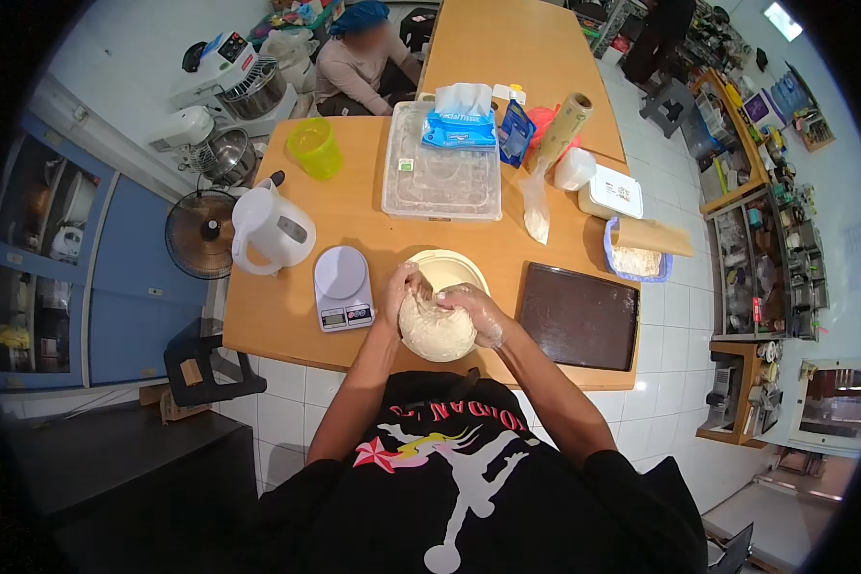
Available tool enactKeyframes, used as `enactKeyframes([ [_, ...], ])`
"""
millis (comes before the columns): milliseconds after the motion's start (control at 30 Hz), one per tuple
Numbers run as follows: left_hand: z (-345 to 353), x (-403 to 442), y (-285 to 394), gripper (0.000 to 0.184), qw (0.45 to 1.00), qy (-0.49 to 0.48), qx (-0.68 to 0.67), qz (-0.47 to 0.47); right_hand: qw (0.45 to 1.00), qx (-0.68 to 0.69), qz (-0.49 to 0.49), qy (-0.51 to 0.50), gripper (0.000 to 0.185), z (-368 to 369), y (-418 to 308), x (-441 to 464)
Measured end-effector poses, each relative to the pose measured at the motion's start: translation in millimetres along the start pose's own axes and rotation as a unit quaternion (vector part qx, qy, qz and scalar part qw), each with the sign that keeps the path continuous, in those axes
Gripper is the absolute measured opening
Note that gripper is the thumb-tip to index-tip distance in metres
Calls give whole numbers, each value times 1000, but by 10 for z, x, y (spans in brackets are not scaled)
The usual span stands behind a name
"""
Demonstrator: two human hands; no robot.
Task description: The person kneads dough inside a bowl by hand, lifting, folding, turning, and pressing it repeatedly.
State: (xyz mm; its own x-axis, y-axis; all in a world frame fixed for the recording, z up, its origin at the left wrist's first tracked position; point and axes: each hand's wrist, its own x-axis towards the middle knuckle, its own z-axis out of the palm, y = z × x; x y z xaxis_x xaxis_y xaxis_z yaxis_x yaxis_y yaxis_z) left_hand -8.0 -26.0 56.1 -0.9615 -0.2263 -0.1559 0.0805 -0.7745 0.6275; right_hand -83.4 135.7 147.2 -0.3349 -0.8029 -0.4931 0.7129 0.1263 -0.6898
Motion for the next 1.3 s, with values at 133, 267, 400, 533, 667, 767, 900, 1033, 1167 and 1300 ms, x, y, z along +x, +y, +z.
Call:
enactKeyframes([
  [133, 497, -68, 147, 36, 999, 3, -45, -7, 994, -92, -50, 19, 31, -2, -32, 87],
  [267, 643, -84, 285, 62, 994, -97, -43, -36, 977, -167, -110, 77, 46, -75, -11, 138],
  [400, 726, -90, 369, 65, 980, -180, 70, 43, 918, -284, -217, 172, 55, 32, 116, 193],
  [533, 913, -153, 418, 63, 993, -108, 32, -33, 902, -299, -227, 212, 61, 128, -29, 126],
  [667, 822, -164, 306, 60, 989, -123, 49, -65, 916, -289, -175, 217, 63, 67, -146, 215],
  [767, 797, -154, 209, 47, 991, -90, 94, -14, 869, -302, -223, 323, 63, 48, -136, 261],
  [900, 564, -74, 1, 39, 994, -70, 89, 4, 869, -266, -234, 346, 63, -67, -103, 321],
  [1033, 545, -88, -109, 30, 992, 58, -110, -33, 921, -220, -202, 251, 62, -182, -15, 335],
  [1167, 387, -80, -43, 36, 966, 143, -215, 8, 954, -149, -202, 164, 59, -146, 214, 147],
  [1300, 529, -119, 28, 36, 980, 84, -180, 14, 921, -252, -227, 190, 43, -78, 313, 15],
])
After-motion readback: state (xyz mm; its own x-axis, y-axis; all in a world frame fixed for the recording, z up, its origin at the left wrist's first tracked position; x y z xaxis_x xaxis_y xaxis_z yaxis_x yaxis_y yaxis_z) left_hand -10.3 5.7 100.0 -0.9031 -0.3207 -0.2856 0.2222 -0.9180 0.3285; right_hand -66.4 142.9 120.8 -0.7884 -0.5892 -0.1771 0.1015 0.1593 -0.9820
